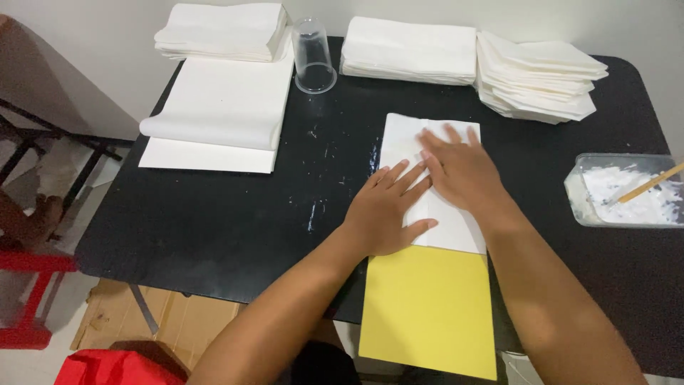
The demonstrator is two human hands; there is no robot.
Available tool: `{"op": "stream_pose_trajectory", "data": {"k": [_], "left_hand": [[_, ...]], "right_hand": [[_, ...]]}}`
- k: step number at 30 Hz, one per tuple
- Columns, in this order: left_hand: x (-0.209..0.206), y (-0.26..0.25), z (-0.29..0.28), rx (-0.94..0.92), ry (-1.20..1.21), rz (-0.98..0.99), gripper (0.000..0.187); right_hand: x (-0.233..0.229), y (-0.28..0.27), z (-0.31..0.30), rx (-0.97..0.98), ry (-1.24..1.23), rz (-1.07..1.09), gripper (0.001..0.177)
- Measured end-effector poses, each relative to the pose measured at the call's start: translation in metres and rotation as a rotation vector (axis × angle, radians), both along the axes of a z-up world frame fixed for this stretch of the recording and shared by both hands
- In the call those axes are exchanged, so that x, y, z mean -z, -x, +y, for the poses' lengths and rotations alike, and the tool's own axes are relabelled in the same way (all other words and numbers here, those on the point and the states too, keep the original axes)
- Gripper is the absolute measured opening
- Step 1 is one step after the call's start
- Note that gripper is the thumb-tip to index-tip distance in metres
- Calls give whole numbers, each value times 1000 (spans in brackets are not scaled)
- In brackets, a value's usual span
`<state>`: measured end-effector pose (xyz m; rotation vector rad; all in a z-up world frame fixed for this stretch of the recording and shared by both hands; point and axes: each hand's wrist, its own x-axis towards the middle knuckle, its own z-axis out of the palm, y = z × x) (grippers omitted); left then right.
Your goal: Folding paper sheets and applying glue with a brush to assemble handmade bags.
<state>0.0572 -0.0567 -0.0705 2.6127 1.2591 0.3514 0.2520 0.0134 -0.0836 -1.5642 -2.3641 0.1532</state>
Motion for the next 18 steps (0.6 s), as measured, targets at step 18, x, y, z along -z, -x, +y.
{"op": "stream_pose_trajectory", "data": {"k": [18], "left_hand": [[3, 7, 2, 12, -72, -81, 71]], "right_hand": [[-9, 79, 52, 2, 177, -273, 62]]}}
